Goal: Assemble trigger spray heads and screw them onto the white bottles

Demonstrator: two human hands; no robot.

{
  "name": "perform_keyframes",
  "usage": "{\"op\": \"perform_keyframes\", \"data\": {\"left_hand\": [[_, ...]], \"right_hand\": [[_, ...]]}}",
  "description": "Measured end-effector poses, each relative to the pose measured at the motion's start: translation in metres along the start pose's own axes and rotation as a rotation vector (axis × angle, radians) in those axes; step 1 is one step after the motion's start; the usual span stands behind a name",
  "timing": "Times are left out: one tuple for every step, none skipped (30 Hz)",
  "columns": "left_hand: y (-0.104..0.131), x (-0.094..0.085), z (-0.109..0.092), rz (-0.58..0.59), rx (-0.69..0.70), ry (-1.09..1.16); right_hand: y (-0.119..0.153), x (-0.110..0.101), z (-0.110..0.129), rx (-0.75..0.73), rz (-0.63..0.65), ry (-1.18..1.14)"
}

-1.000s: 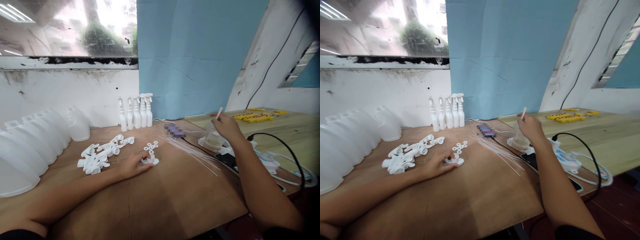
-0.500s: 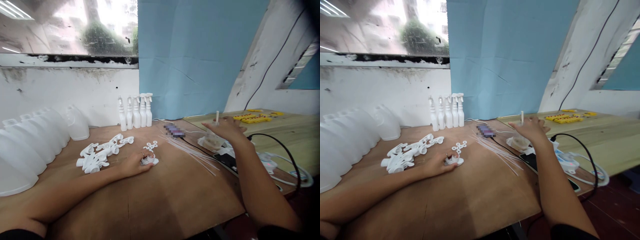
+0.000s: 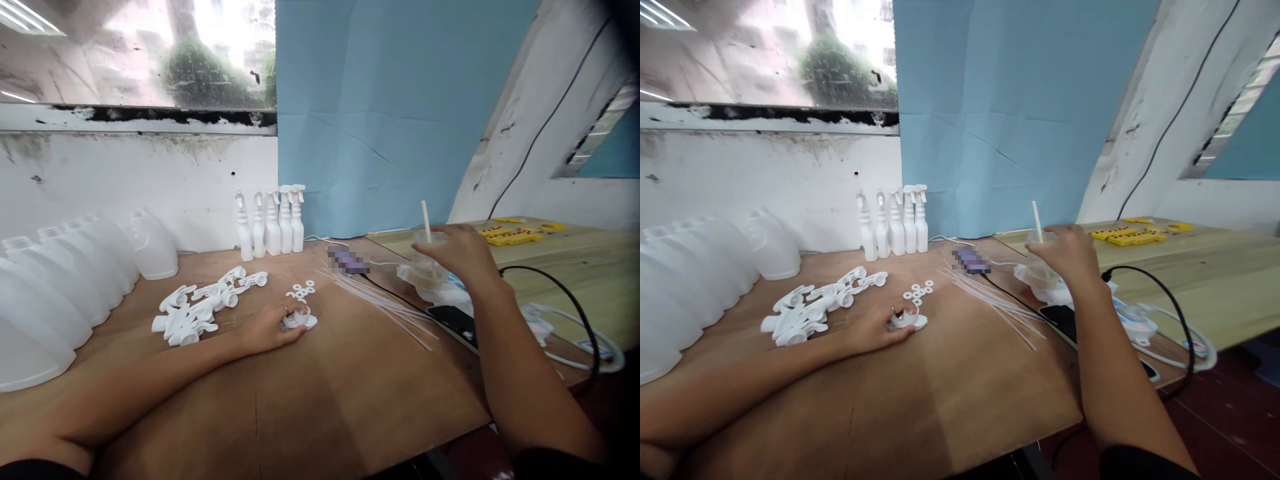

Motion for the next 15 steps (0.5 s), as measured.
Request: {"op": "perform_keyframes", "data": {"left_hand": [[0.0, 0.0, 0.0, 0.003, -0.004, -0.001], [0.0, 0.0, -0.001, 0.004, -0.001, -0.001], [0.0, 0.0, -0.001, 0.005, 0.004, 0.001], [0.0, 0.0, -0.001, 0.005, 0.011, 0.004], [0.0, 0.0, -0.001, 0.004, 0.015, 0.006], [0.0, 0.0, 0.0, 0.003, 0.017, 0.008], [0.0, 0.0, 0.0, 0.002, 0.02, 0.009], [0.0, 0.0, 0.0, 0.002, 0.025, 0.009], [0.0, 0.0, 0.0, 0.002, 0.033, 0.01], [0.0, 0.0, 0.0, 0.0, 0.044, 0.011], [0.0, 0.0, 0.0, -0.002, 0.054, 0.013], [0.0, 0.0, 0.0, -0.002, 0.061, 0.015], [0.0, -0.001, 0.0, -0.001, 0.063, 0.016], [0.0, -0.001, -0.001, 0.0, 0.062, 0.016], [0.0, -0.001, -0.001, 0.003, 0.058, 0.016]], "right_hand": [[0.001, -0.004, 0.002, -0.011, -0.069, -0.01], [0.002, -0.009, 0.005, -0.022, -0.126, -0.014], [0.003, -0.015, 0.008, -0.036, -0.176, -0.022], [0.005, -0.022, 0.011, -0.049, -0.23, -0.038], [0.007, -0.031, 0.014, -0.061, -0.28, -0.056], [0.01, -0.04, 0.017, -0.066, -0.326, -0.078], [0.014, -0.051, 0.021, -0.073, -0.372, -0.105], [0.019, -0.063, 0.025, -0.099, -0.414, -0.133], [0.025, -0.076, 0.029, -0.131, -0.458, -0.163], [0.032, -0.09, 0.035, -0.18, -0.482, -0.181], [0.041, -0.103, 0.04, -0.231, -0.493, -0.195], [0.05, -0.117, 0.045, -0.272, -0.501, -0.21], [0.06, -0.13, 0.05, -0.316, -0.5, -0.223], [0.072, -0.142, 0.055, -0.365, -0.498, -0.247], [0.086, -0.151, 0.058, -0.402, -0.493, -0.276]]}}
Point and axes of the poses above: each hand's wrist, its own y-axis away from the middle knuckle, its own x-axis out of the palm, z = x × y, the point moved 1 cm from there along -y, towards the middle knuckle, and after that the axes turned 15 degrees about y, right-handed, at the moved point
